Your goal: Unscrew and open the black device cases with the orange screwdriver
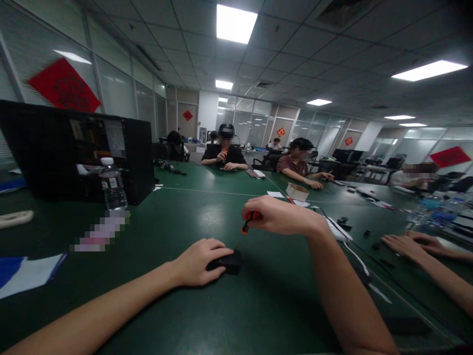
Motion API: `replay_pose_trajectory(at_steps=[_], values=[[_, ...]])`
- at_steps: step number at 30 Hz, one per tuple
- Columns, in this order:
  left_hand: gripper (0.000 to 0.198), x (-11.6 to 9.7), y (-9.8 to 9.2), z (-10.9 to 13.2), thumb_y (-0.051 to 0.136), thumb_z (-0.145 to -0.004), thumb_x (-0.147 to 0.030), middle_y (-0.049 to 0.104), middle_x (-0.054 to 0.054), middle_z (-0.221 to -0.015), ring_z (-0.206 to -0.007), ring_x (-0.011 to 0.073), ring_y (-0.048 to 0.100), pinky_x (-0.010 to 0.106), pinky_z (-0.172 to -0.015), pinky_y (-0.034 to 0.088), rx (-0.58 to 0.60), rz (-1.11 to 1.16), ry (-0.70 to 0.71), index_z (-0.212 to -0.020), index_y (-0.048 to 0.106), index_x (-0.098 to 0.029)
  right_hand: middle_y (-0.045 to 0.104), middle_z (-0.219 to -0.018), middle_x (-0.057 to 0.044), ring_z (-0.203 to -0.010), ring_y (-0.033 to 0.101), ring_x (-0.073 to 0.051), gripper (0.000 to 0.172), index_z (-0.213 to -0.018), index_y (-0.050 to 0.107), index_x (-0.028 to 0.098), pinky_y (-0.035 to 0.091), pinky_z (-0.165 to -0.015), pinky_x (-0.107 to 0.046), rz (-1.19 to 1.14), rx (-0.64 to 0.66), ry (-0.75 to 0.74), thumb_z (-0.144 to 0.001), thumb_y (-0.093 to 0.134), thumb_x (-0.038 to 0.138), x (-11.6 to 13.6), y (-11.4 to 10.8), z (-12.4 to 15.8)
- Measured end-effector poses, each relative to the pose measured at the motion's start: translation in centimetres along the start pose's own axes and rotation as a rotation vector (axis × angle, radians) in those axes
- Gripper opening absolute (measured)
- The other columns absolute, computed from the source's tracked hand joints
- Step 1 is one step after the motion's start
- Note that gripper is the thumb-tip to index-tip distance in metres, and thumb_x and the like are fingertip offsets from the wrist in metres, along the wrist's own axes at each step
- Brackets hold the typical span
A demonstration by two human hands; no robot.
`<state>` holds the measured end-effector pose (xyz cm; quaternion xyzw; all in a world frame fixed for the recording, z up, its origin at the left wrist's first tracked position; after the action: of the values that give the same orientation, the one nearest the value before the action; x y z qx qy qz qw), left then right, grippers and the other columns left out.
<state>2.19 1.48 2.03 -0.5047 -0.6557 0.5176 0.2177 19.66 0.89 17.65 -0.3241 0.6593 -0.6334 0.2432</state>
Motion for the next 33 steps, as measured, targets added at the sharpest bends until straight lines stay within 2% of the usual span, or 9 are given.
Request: replay_pose_trajectory(at_steps=[5,10,20,28,33], values=[[0.048,-0.3,0.3,-0.3,0.062,-0.092,-0.033,0.068,0.012,-0.124,-0.108,0.0285,0.066,0.041,-0.09,0.05,0.008,-0.104,0.001,-0.138,0.058,-0.022,0.07,-0.093,-0.005,-0.08,0.06,-0.015,0.014,-0.096,0.069,0.015,0.04,-0.071,-0.023,0.014,-0.009,0.014,-0.087,0.061,0.01,0.0,-0.2,0.3],[0.05,0.1,0.5,-0.2,0.064,-0.091,-0.033,0.068,0.011,-0.129,-0.113,0.0275,0.066,0.039,-0.093,0.049,-0.002,-0.07,0.013,-0.138,0.055,-0.02,0.07,-0.094,-0.005,-0.08,0.059,-0.015,0.014,-0.095,0.068,0.015,0.039,-0.071,-0.023,0.045,-0.011,-0.002,-0.086,0.059,0.009,0.4,0.1,0.0],[0.05,0.2,0.5,-0.2,0.062,-0.093,-0.035,0.068,0.012,-0.129,-0.111,0.0284,0.067,0.04,-0.094,0.051,0.007,-0.055,0.016,-0.14,0.055,-0.02,0.07,-0.095,-0.006,-0.084,0.06,-0.017,0.014,-0.095,0.068,0.016,0.04,-0.073,-0.024,0.033,-0.002,-0.008,-0.087,0.06,0.008,0.6,0.3,-0.3],[0.049,0.2,0.5,-0.1,0.06,-0.094,-0.035,0.067,0.012,-0.13,-0.112,0.0283,0.067,0.039,-0.094,0.052,0.002,-0.05,0.026,-0.14,0.054,-0.02,0.073,-0.094,-0.007,-0.083,0.063,-0.017,0.008,-0.097,0.069,0.016,0.04,-0.072,-0.024,0.05,-0.044,0.006,-0.093,0.064,0.019,0.2,0.8,-1.1],[0.049,0.3,0.6,-0.1,0.06,-0.095,-0.036,0.067,0.012,-0.131,-0.113,0.0289,0.066,0.04,-0.095,0.052,0.014,-0.047,0.022,-0.14,0.054,-0.02,0.075,-0.091,-0.007,-0.081,0.066,-0.018,0.013,-0.1,0.07,0.017,0.038,-0.068,-0.024,0.062,-0.059,0.075,-0.094,0.066,0.028,-0.5,1.1,-1.4]])
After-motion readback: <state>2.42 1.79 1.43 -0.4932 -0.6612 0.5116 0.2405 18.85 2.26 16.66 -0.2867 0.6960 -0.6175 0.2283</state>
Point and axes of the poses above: each hand's wrist, its own z-axis away from the middle knuckle, its own y-axis out of the palm, x = y × z, the point moved 5 cm from there along -z, towards the middle knuckle
